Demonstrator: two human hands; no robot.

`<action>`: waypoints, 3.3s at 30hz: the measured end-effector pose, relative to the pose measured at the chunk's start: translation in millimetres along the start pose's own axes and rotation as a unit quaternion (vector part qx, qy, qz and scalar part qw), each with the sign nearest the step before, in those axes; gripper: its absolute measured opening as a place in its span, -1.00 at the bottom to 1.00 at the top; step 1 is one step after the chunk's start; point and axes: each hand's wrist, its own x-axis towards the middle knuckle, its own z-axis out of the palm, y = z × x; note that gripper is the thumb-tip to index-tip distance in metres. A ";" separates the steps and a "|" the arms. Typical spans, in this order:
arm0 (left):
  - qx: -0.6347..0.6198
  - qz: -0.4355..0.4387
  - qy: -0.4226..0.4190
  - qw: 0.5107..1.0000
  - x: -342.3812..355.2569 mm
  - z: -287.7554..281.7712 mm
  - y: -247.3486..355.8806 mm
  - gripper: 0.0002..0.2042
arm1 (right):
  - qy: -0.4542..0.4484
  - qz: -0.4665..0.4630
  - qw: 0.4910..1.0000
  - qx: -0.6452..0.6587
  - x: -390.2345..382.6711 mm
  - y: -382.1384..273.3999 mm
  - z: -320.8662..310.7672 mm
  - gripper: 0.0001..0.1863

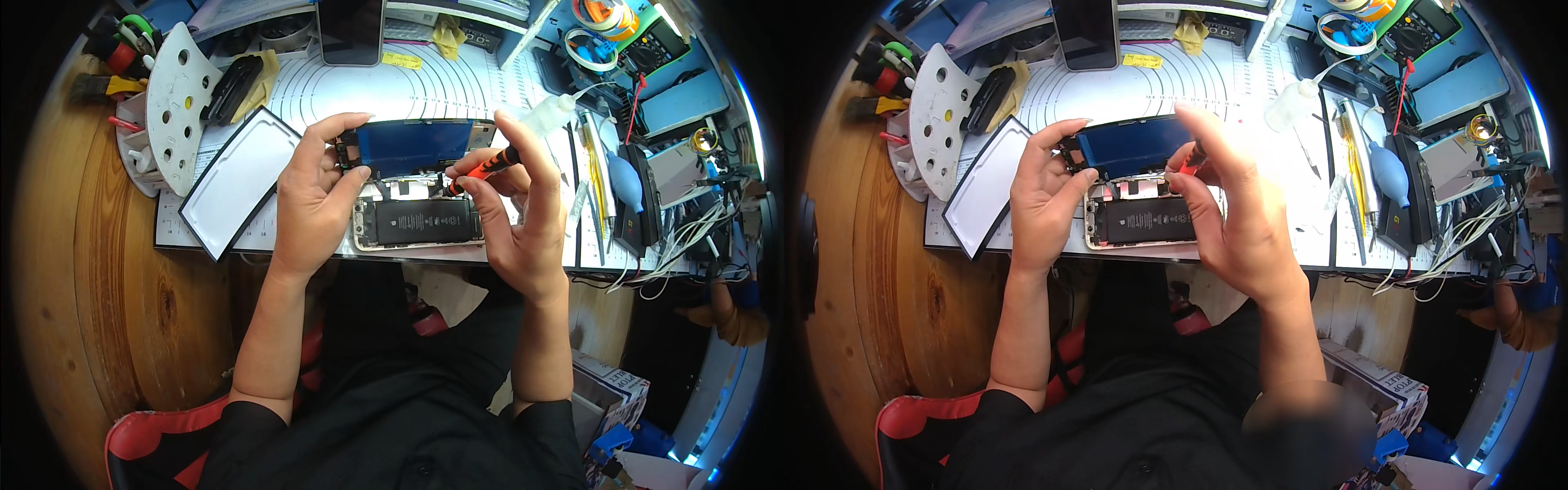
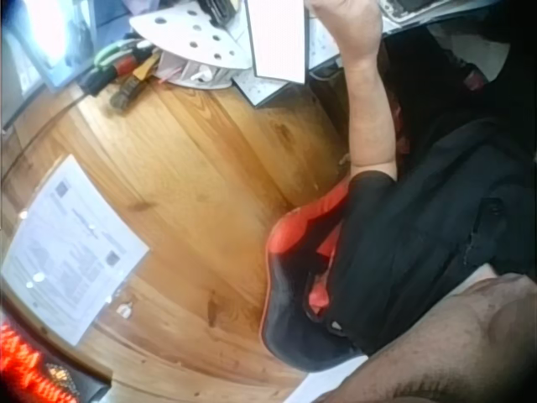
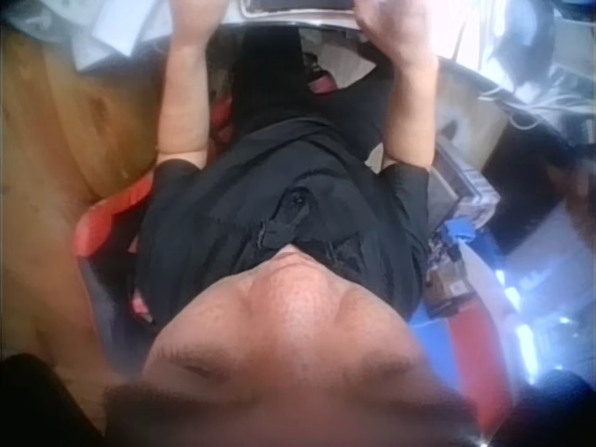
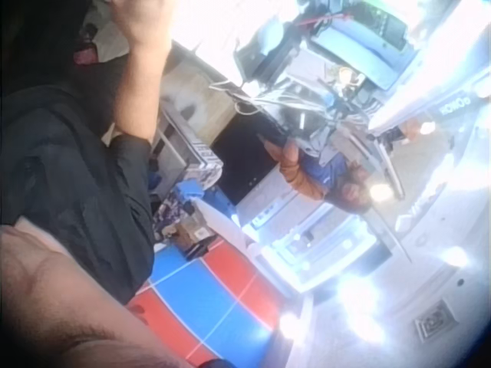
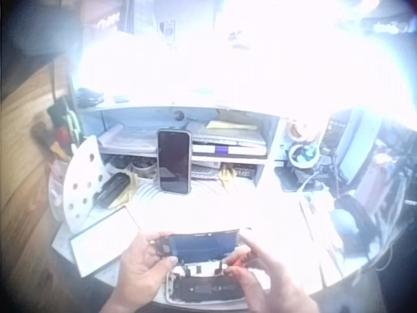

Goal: The person cleans the interior of a disassembled smartphone with a blower and installs internal components using a screwdriver.

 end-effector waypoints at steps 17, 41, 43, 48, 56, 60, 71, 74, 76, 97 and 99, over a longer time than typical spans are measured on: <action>0.000 0.013 0.017 1.000 -0.2 2.3 -1.0 -0.51 | -0.012 -0.062 0.996 -0.064 8.8 -9.8 1.1 -0.30; 0.003 -0.020 -0.013 1.000 -0.9 -0.7 2.6 -0.49 | 0.028 0.022 0.999 0.026 -6.1 5.4 -1.4 -0.35; -0.004 -0.017 -0.013 1.000 -1.1 -0.9 1.7 -0.49 | 0.024 0.013 0.999 0.026 -5.8 5.8 -1.7 -0.34; -0.006 -0.016 -0.013 1.000 -0.6 -0.6 2.4 -0.49 | 0.014 0.007 1.000 0.024 -5.2 4.8 -3.1 -0.33; 0.001 -0.022 -0.009 1.000 -0.7 0.1 3.3 -0.49 | 0.000 0.008 0.998 0.055 -6.0 5.9 -3.1 -0.32; -0.001 -0.020 -0.011 1.000 -0.9 -0.4 3.4 -0.49 | -0.006 0.012 0.998 0.059 -6.0 4.7 -3.4 -0.33; -0.001 -0.017 -0.012 1.000 -0.6 -0.4 2.3 -0.48 | -0.032 0.043 0.991 0.120 -1.7 3.5 -6.2 -0.35; -0.002 -0.016 -0.014 1.000 -0.6 -0.8 1.5 -0.48 | -0.032 0.052 0.991 0.121 1.4 1.5 -6.4 -0.36; 0.001 -0.015 -0.013 1.000 -1.1 -1.6 1.2 -0.49 | -0.050 0.051 0.993 0.098 3.2 1.7 -7.4 -0.36; -0.004 0.009 0.010 1.000 0.6 2.7 0.3 -0.51 | -0.036 -0.033 0.997 -0.057 16.9 -9.3 -9.1 -0.27; -0.006 0.009 0.011 1.000 0.2 2.4 0.4 -0.51 | -0.036 -0.052 0.994 -0.086 18.6 -12.5 -9.9 -0.27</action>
